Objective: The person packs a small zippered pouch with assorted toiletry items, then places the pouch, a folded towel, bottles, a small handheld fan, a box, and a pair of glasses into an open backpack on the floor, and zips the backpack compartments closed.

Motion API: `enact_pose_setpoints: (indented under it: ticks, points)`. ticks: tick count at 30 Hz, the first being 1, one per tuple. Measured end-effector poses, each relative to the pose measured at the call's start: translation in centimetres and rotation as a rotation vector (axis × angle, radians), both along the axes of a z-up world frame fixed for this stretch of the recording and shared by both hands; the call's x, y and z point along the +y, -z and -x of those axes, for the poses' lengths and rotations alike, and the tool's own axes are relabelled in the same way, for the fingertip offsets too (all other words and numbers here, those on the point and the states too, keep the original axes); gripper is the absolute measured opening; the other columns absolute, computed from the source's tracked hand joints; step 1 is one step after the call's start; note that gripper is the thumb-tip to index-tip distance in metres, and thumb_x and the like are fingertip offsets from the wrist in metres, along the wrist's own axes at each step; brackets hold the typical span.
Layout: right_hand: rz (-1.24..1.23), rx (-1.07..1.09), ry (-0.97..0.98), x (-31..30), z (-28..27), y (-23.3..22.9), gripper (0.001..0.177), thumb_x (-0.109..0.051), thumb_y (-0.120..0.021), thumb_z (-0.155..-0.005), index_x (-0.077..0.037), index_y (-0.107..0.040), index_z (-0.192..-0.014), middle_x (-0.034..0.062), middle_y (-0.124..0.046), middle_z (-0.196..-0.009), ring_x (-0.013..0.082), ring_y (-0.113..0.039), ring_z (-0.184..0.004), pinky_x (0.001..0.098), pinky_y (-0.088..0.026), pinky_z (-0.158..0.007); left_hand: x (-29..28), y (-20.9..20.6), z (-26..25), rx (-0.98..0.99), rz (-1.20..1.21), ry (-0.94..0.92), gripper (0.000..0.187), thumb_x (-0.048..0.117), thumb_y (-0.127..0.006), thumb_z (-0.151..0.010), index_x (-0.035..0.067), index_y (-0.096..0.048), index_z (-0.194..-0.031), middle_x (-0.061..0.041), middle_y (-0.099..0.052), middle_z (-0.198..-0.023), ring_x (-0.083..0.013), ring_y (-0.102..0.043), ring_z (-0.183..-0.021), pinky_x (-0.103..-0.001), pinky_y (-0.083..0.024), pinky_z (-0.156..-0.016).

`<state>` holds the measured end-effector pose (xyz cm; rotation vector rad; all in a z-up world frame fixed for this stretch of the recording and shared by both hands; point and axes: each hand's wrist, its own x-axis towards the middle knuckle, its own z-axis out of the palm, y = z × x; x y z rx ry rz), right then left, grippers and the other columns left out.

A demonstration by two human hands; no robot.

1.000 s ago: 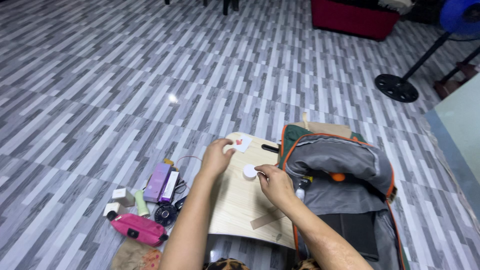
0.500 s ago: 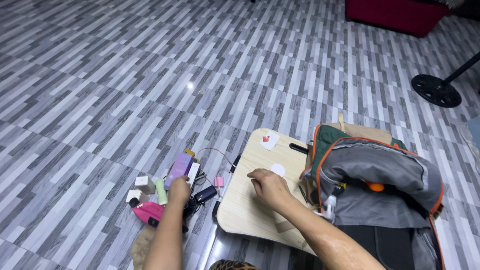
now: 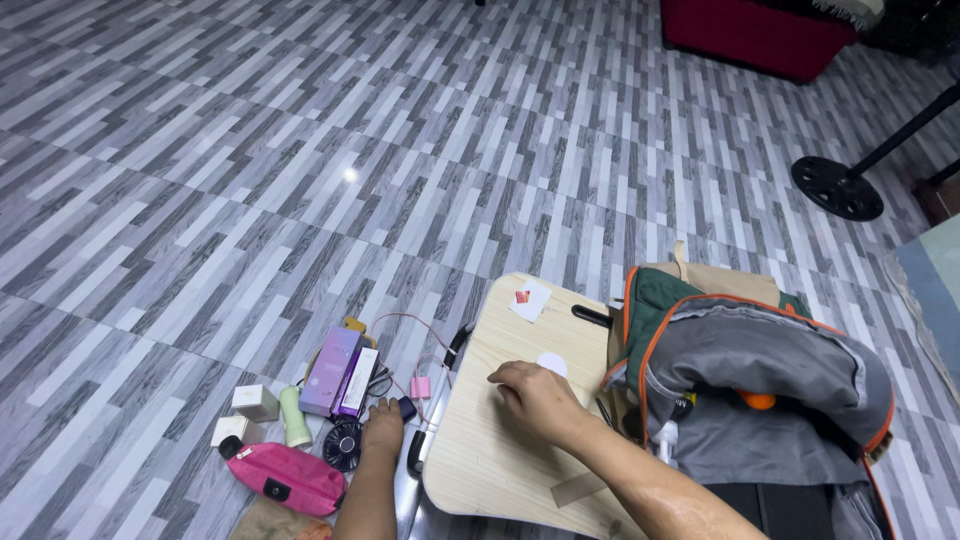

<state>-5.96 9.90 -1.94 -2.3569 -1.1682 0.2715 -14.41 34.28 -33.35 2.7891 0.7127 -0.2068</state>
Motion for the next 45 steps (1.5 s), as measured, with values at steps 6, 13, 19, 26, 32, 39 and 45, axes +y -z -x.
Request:
enact_pose_setpoints:
  ticks: [6, 13, 19, 26, 32, 39, 45]
  points:
    - [-0.022, -0.003, -0.040, 0.5, -0.7, 0.6, 0.020, -0.006, -0.065, -0.088, -0.004, -0.074, -0.106, 0.0110, -0.074, -0.113, 0.0322, -0.071, -0.101, 0.0397, -0.056, -0.088, -0.1, 1.2, 0.7, 0.201, 0.000, -0.070, 0.046, 0.017, -0.045, -0.102, 0.012, -0.045, -0.147, -0.013, -0.051, -0.146, -0.0314, -0.059, -0.125, -0.043, -0.053, -0.100]
    - [-0.069, -0.028, -0.081, 0.6, -1.0, 1.7, 0.021, -0.004, -0.065, -0.086, -0.003, -0.074, -0.105, 0.0132, -0.075, -0.111, 0.0337, -0.070, -0.102, 0.0405, -0.055, -0.088, -0.8, 1.7, 1.3, 0.270, -0.098, -0.015, 0.041, 0.020, -0.048, -0.101, 0.015, -0.049, -0.142, -0.009, -0.061, -0.131, -0.0273, -0.057, -0.124, -0.041, -0.048, -0.101]
    - [-0.034, 0.011, -0.052, 0.5, -0.9, 1.4, 0.021, -0.004, -0.065, -0.087, -0.003, -0.074, -0.106, 0.0122, -0.075, -0.112, 0.0322, -0.071, -0.100, 0.0390, -0.056, -0.088, -0.9, 1.8, 1.8, 0.213, -0.175, -0.005, 0.033, 0.019, -0.050, -0.098, 0.013, -0.057, -0.130, -0.006, -0.065, -0.123, -0.0241, -0.058, -0.118, -0.040, -0.045, -0.099]
    - [-0.045, -0.002, -0.009, -0.1, -1.0, 0.3, 0.021, -0.005, -0.066, -0.087, -0.004, -0.075, -0.106, 0.0116, -0.074, -0.115, 0.0312, -0.072, -0.098, 0.0376, -0.057, -0.086, -0.6, 1.3, 2.4, 0.108, -0.158, -0.069, 0.027, 0.017, -0.053, -0.098, 0.013, -0.062, -0.123, -0.006, -0.066, -0.120, -0.0246, -0.060, -0.117, -0.040, -0.047, -0.098]
    - [-0.106, -0.004, 0.019, -1.0, -0.7, -1.1, 0.019, -0.007, -0.066, -0.089, -0.004, -0.075, -0.106, 0.0118, -0.075, -0.112, 0.0314, -0.073, -0.098, 0.0371, -0.058, -0.086, -0.1, -3.8, 3.7, -0.076, 0.030, -0.199, 0.064, 0.019, -0.078, -0.078, 0.008, -0.054, -0.136, -0.012, -0.063, -0.123, -0.0315, -0.057, -0.121, -0.046, -0.045, -0.103]
    - [-0.231, -0.076, -0.021, -2.3, 0.5, -4.2, 0.018, -0.006, -0.067, -0.088, -0.003, -0.075, -0.105, 0.0139, -0.075, -0.112, 0.0335, -0.071, -0.103, 0.0387, -0.055, -0.092, 0.6, -16.9, 4.6, -0.297, 0.020, -0.187, 0.075, 0.020, -0.088, -0.067, 0.012, -0.057, -0.135, -0.014, -0.062, -0.127, -0.0347, -0.056, -0.120, -0.050, -0.044, -0.101]
    - [-0.309, -0.131, 0.012, -4.2, 1.7, -7.0, 0.020, -0.007, -0.069, -0.088, -0.004, -0.075, -0.107, 0.0144, -0.074, -0.113, 0.0338, -0.070, -0.105, 0.0393, -0.055, -0.093, 0.9, -25.0, 5.3, -0.379, -0.140, 0.025, 0.061, 0.014, -0.083, -0.067, 0.011, -0.065, -0.125, -0.013, -0.067, -0.109, -0.0336, -0.062, -0.108, -0.049, -0.046, -0.092]
